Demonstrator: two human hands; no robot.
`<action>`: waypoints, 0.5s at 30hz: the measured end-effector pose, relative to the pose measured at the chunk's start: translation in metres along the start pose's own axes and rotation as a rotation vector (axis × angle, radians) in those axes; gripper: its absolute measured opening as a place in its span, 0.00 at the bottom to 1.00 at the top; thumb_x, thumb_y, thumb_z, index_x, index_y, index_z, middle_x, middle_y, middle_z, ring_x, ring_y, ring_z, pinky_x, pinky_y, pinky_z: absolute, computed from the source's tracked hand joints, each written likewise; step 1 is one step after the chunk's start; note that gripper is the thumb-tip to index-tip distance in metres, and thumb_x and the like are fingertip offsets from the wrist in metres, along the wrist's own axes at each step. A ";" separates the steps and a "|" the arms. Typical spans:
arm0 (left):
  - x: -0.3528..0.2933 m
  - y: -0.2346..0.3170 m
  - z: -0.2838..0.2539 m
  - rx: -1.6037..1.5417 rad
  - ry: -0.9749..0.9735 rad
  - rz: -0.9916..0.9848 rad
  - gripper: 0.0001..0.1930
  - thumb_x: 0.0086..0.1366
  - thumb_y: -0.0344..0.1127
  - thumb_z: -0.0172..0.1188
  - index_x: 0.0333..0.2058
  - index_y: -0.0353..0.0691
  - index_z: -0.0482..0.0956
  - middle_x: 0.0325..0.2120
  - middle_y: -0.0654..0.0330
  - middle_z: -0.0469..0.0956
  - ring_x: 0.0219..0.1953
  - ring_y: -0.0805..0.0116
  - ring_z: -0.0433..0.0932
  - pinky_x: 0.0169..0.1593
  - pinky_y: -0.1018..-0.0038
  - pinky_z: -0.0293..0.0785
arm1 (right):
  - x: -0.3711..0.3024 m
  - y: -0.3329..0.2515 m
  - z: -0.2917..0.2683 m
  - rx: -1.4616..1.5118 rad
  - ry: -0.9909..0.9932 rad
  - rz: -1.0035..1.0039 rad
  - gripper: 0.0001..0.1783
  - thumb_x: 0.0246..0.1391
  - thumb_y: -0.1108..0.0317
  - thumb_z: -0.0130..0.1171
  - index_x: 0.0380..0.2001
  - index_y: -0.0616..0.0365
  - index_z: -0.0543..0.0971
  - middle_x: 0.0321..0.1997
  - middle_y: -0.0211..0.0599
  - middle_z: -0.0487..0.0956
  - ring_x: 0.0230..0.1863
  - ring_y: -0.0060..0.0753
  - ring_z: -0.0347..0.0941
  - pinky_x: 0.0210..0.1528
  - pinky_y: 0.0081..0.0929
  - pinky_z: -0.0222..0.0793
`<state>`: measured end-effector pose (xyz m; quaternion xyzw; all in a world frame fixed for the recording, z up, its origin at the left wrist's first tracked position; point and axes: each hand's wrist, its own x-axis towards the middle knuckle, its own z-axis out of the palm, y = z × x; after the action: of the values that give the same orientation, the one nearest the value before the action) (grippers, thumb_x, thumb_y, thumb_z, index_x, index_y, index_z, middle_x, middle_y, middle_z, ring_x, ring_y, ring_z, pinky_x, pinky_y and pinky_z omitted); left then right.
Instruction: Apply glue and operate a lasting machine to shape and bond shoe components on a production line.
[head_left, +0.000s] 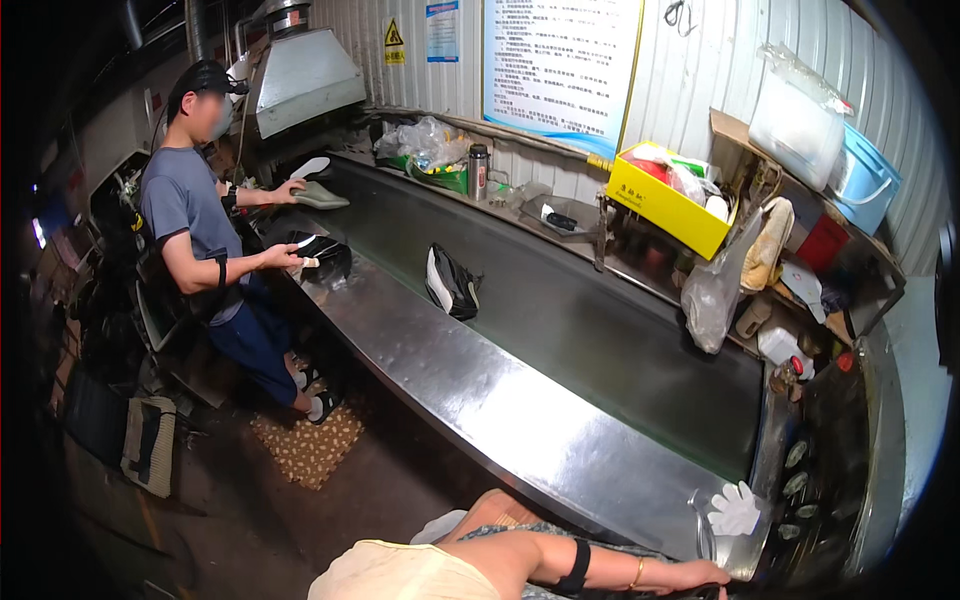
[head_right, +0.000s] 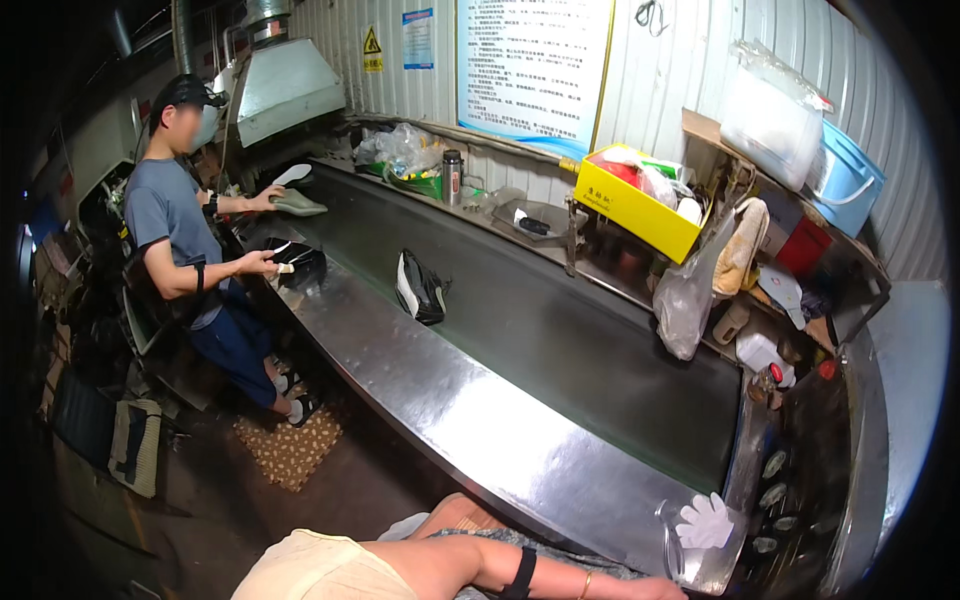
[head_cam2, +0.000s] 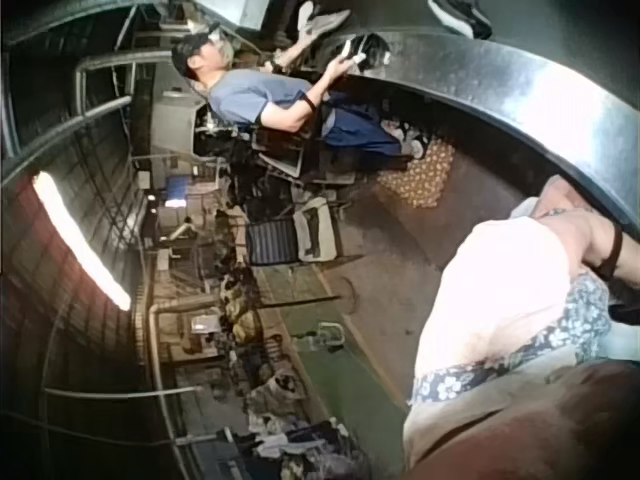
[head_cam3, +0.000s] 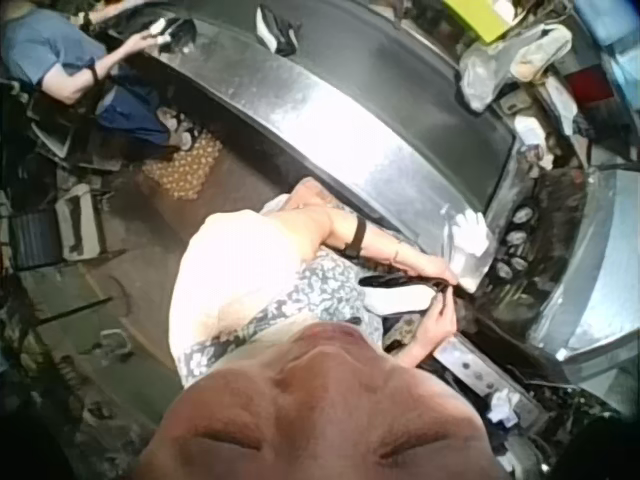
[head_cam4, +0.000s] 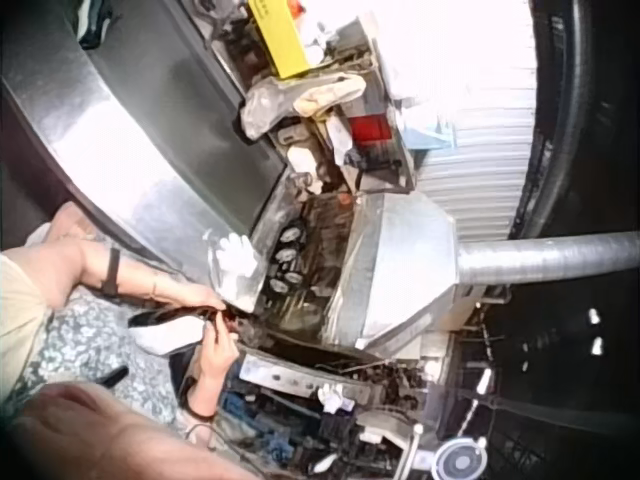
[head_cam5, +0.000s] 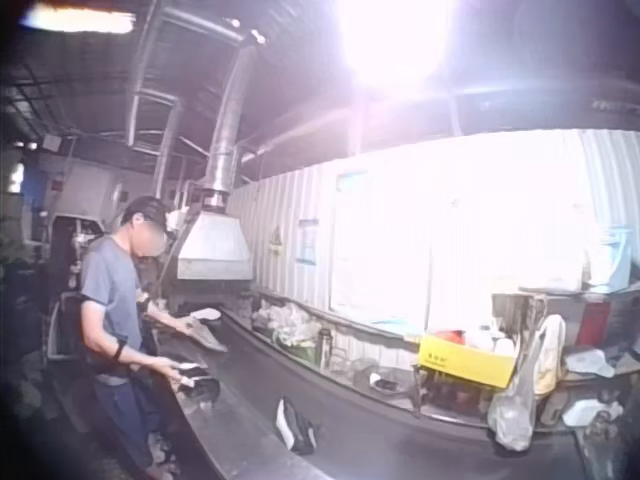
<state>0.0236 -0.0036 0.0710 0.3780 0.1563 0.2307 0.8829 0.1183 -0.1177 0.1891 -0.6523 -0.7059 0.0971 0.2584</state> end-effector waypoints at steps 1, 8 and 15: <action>-0.001 -0.004 0.000 0.108 0.186 -0.008 0.19 0.69 0.49 0.49 0.36 0.44 0.85 0.32 0.60 0.82 0.37 0.66 0.77 0.46 0.68 0.70 | 0.000 0.001 0.001 0.015 -0.028 0.024 0.17 0.56 0.70 0.59 0.48 0.65 0.79 0.43 0.54 0.81 0.42 0.44 0.79 0.47 0.34 0.72; -0.008 -0.026 -0.019 0.680 0.257 0.547 0.19 0.65 0.45 0.56 0.51 0.43 0.78 0.41 0.52 0.79 0.48 0.52 0.75 0.57 0.63 0.66 | 0.016 0.031 0.036 0.169 -0.012 0.130 0.16 0.59 0.70 0.57 0.48 0.67 0.78 0.44 0.50 0.82 0.41 0.34 0.78 0.46 0.28 0.71; -0.006 -0.032 -0.052 0.986 0.185 0.579 0.43 0.53 0.51 0.66 0.62 0.35 0.62 0.57 0.42 0.67 0.59 0.45 0.65 0.62 0.58 0.61 | 0.033 0.060 0.065 0.328 -0.011 0.212 0.18 0.60 0.68 0.57 0.50 0.69 0.76 0.46 0.47 0.81 0.44 0.35 0.75 0.49 0.30 0.69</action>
<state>0.0040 0.0047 0.0137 0.7502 0.2122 0.3950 0.4859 0.1377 -0.0645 0.1133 -0.6714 -0.6096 0.2412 0.3456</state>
